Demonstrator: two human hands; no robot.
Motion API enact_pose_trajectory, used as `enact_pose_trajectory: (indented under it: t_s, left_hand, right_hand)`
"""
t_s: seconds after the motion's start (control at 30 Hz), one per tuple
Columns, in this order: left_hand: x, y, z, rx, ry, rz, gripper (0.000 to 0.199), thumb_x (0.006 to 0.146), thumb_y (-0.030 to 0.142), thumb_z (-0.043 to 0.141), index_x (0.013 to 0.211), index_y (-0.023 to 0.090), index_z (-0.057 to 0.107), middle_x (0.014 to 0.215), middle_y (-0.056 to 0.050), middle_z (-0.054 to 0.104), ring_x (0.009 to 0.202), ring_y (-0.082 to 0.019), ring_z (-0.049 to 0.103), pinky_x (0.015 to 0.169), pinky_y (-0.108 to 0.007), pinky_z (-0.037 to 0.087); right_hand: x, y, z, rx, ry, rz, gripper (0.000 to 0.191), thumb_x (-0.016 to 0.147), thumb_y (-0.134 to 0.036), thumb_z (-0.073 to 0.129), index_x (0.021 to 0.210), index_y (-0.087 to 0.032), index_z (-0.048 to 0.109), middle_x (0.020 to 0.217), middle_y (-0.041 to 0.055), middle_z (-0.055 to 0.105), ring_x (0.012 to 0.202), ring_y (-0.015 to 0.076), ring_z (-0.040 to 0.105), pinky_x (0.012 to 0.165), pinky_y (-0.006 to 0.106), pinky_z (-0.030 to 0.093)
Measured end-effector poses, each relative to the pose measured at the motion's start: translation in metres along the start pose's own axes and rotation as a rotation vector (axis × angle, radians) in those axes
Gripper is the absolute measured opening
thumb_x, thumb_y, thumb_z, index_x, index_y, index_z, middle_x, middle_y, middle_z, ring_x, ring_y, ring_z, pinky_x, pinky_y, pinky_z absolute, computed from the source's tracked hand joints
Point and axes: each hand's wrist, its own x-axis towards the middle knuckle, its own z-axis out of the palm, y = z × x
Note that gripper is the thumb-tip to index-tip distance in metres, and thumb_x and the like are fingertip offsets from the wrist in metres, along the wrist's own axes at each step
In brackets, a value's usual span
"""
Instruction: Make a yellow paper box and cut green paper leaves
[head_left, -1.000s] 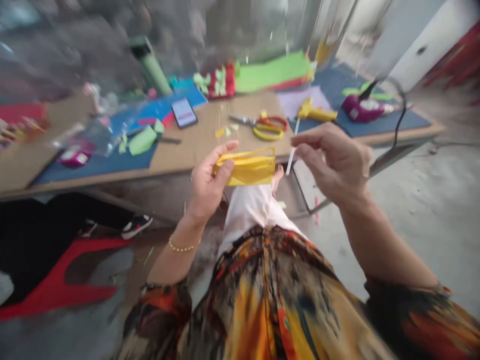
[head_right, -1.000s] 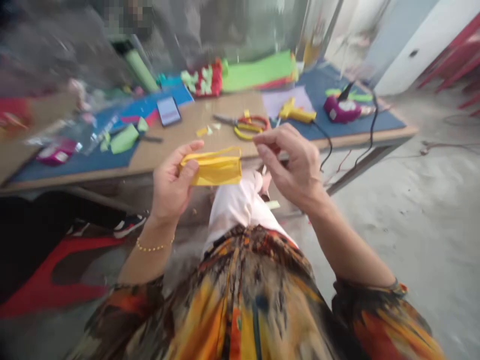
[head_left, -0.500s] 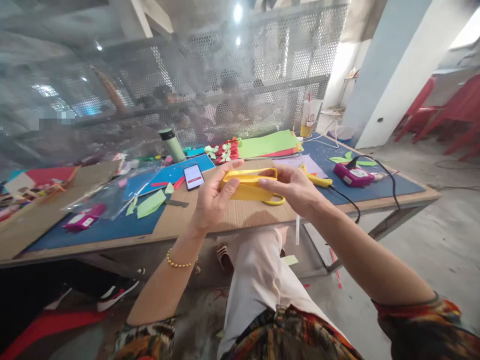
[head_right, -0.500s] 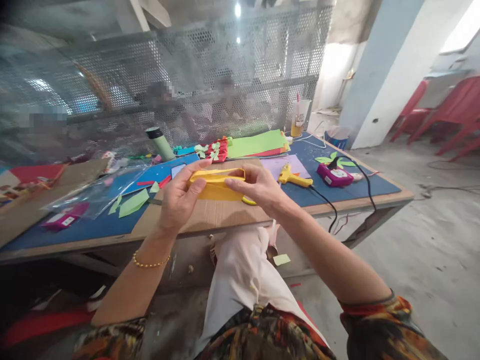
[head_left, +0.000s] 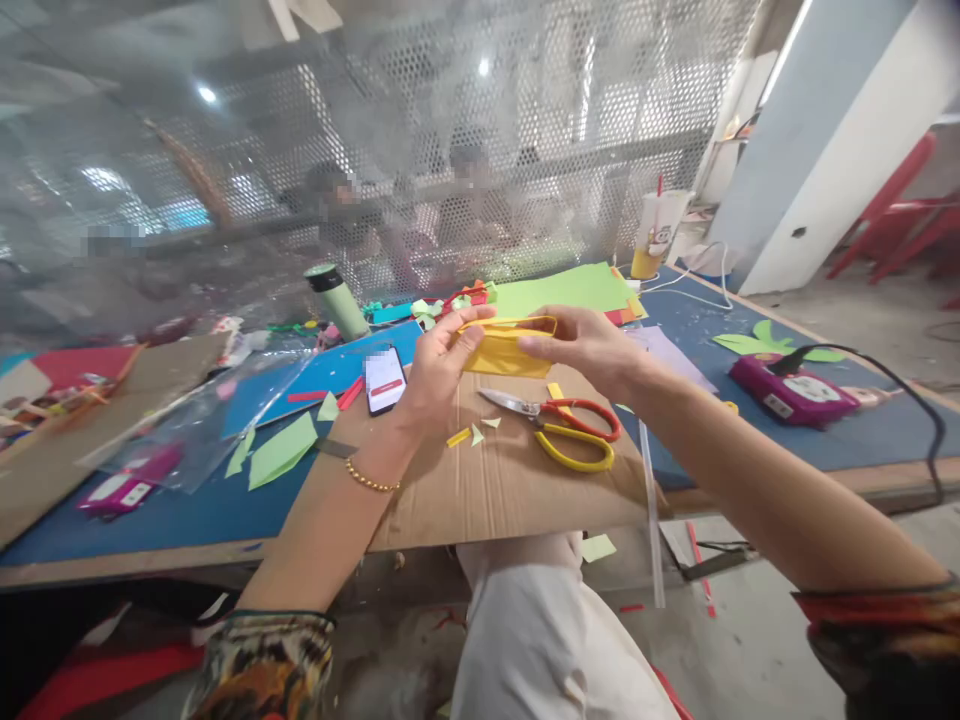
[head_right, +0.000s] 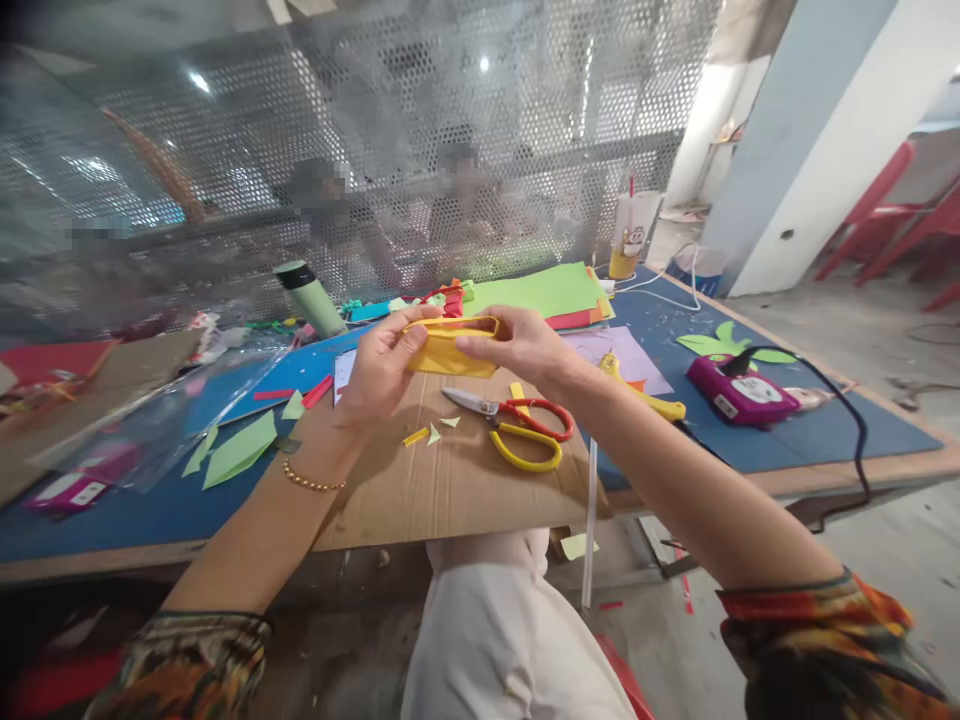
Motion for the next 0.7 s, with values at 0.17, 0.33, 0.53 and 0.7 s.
enact_pose_trajectory:
  t_s: [0.17,0.33,0.53,0.7]
  left_hand:
    - [-0.013,-0.012,-0.003,-0.059,0.002,-0.118,0.047,0.092,0.059,0.083,0.117,0.02,0.077,0.116,-0.009,0.081,0.105,-0.023,0.076,0.091,-0.033,0.059]
    - [-0.021,-0.001,-0.008,0.039,-0.024,-0.193,0.05,0.09,0.063,0.086,0.11,0.018,0.075,0.108,-0.008,0.077,0.096,-0.019,0.072,0.082,-0.028,0.058]
    - [-0.022,0.004,-0.002,0.035,-0.017,-0.245,0.052,0.088,0.062,0.087,0.107,0.018,0.069,0.103,-0.007,0.071,0.088,-0.02,0.07,0.062,-0.026,0.062]
    - [-0.026,0.005,0.002,0.027,0.004,-0.309,0.042,0.094,0.054,0.082,0.109,0.018,0.067,0.107,-0.009,0.072,0.091,-0.022,0.073,0.056,-0.026,0.063]
  right_hand:
    - [0.009,0.028,0.001,-0.036,0.035,-0.015,0.047,0.067,-0.05,0.099,0.087,-0.021,0.068,0.08,-0.0005,0.069,0.075,0.016,0.065,0.067,0.029,0.053]
    - [0.005,0.034,0.003,-0.015,0.011,0.035,0.051,0.064,-0.05,0.103,0.09,-0.018,0.072,0.082,0.0004,0.071,0.075,0.0139,0.067,0.064,0.026,0.057]
    - [-0.001,0.031,0.003,0.103,-0.05,0.17,0.061,0.064,-0.067,0.102,0.092,-0.019,0.078,0.099,0.0072,0.078,0.072,0.0157,0.071,0.057,0.029,0.069]
    - [-0.001,0.037,0.006,0.101,0.02,0.184,0.056,0.063,-0.06,0.105,0.088,-0.019,0.078,0.09,0.0051,0.077,0.066,0.0141,0.07,0.055,0.028,0.07]
